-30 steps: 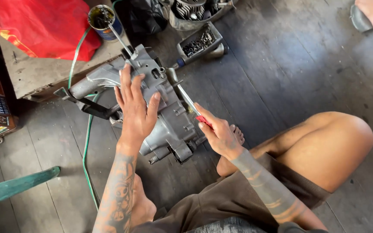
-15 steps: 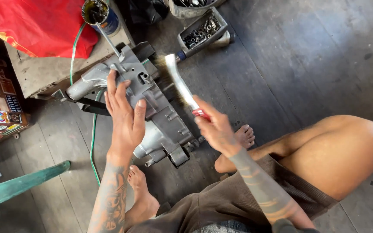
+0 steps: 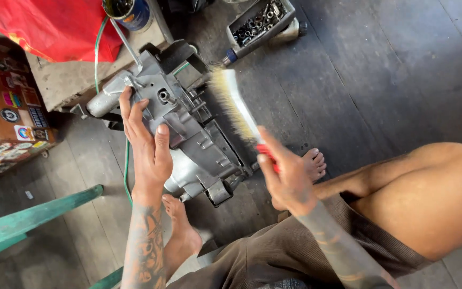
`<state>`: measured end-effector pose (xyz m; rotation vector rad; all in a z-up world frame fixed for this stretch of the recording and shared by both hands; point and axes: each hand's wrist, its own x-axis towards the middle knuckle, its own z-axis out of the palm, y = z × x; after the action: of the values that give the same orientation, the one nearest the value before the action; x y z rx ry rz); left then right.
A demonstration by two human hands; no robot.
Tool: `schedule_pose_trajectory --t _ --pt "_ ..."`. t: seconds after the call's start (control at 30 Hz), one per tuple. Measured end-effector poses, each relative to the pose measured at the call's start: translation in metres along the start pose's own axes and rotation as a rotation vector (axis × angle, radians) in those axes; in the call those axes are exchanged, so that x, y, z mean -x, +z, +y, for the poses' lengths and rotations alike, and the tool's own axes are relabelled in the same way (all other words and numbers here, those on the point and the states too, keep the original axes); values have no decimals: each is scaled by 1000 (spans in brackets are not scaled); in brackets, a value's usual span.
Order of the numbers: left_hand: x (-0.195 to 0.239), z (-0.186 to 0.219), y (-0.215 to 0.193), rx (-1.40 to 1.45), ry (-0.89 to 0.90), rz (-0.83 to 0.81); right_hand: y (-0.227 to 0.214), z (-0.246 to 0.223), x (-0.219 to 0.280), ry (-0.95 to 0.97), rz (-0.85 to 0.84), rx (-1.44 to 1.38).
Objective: Cleaning a motorcycle engine casing using a wire brush and a scraping tool.
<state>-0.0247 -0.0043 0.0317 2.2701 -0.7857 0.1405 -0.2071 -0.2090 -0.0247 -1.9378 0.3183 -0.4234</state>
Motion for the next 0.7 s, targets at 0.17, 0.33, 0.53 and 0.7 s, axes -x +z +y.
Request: schedule_pose_trajectory --t 0.17,0.33,0.53,0.7 --pt "-3 9 1 -5 5 21 24 8 26 -25 -29 -33" --pt "-2 3 3 -1 19 46 1 82 70 288 95 172" --pt "1 7 3 45 -25 32 30 50 -35 315 -19 -290" --pt "2 0 3 9 -48 5 76 88 -88 145 -145 -372"
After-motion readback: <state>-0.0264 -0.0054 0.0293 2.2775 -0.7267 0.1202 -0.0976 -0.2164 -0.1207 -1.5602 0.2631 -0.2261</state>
